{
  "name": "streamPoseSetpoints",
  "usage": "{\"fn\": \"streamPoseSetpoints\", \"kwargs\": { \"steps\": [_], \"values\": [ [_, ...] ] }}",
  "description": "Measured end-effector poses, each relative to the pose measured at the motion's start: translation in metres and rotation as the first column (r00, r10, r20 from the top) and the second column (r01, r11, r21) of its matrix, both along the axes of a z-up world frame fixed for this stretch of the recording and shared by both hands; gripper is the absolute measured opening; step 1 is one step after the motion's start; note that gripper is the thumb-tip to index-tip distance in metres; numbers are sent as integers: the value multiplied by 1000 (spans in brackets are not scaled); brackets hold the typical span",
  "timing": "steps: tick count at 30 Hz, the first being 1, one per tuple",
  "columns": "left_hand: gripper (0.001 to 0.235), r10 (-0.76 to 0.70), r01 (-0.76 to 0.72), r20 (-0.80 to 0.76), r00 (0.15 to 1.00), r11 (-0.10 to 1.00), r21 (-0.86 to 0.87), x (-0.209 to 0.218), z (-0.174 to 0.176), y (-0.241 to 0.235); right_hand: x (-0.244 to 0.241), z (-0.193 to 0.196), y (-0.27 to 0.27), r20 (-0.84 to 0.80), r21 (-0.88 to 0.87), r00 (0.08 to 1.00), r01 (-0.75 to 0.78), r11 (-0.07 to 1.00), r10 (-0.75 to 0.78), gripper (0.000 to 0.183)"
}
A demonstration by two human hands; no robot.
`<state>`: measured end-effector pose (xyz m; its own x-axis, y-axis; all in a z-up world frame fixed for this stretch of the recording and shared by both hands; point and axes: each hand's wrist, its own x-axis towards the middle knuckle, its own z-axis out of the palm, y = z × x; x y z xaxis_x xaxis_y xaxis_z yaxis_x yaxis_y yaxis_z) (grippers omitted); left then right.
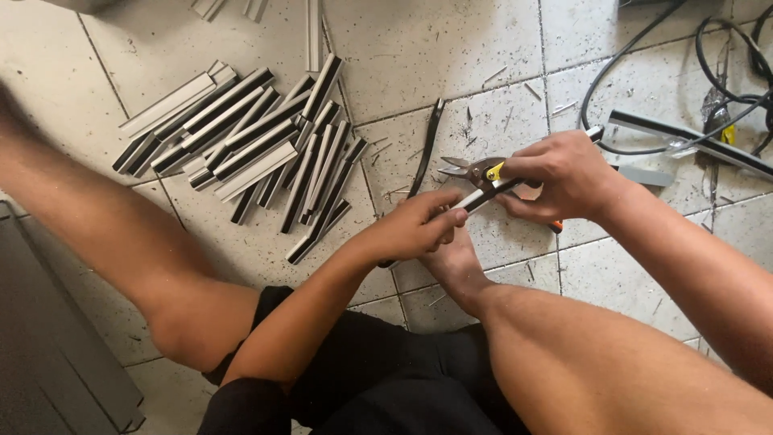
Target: The person is securing black rubber or plastic strips onto aluminum profiles using snips and manual pressure while sitting on the floor.
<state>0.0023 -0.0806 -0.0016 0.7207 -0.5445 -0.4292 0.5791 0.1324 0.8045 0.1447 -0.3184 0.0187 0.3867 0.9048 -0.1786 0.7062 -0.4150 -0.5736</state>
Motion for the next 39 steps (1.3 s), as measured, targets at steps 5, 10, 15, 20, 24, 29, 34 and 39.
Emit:
{"fn": "streamPoseSetpoints", "kwargs": {
  "steps": [5, 10, 15, 20, 24, 29, 34, 39],
  "values": [
    [16, 48, -48, -116, 992, 999, -2, -4, 6, 17, 15, -9, -13, 47, -19, 998, 48, 999, -47, 21],
    [12, 82, -84, -96, 992, 996, -19, -15, 3, 25, 23, -15, -13, 128, -50, 992, 24, 998, -17, 20],
    [22, 12, -4, -138, 990, 998, 62, -9, 10, 35, 44, -37, -29, 204, -142, 978, 60, 988, -30, 28],
    [23, 54, -48, -181, 982, 998, 36, -13, -1, 43, 70, -41, -46, 300, -226, 951, 151, 962, -79, 14],
    [24, 130, -106, -251, 959, 989, 108, -9, 6, 42, 61, -51, -24, 514, -332, 857, 163, 929, 33, 27],
    [17, 238, -330, -380, 894, 923, -198, -17, -15, 36, -12, 9, 76, -25, -230, 865, 483, 845, -501, 36],
    [20, 223, -397, -482, 847, 869, -295, -16, -6, 28, -35, 17, 120, -621, -574, 57, 646, 503, -782, 38],
    [21, 251, -366, -449, 858, 911, -190, -16, -8, 25, -22, -14, 109, -512, -289, 361, 783, 551, -780, 24]
  ]
}}
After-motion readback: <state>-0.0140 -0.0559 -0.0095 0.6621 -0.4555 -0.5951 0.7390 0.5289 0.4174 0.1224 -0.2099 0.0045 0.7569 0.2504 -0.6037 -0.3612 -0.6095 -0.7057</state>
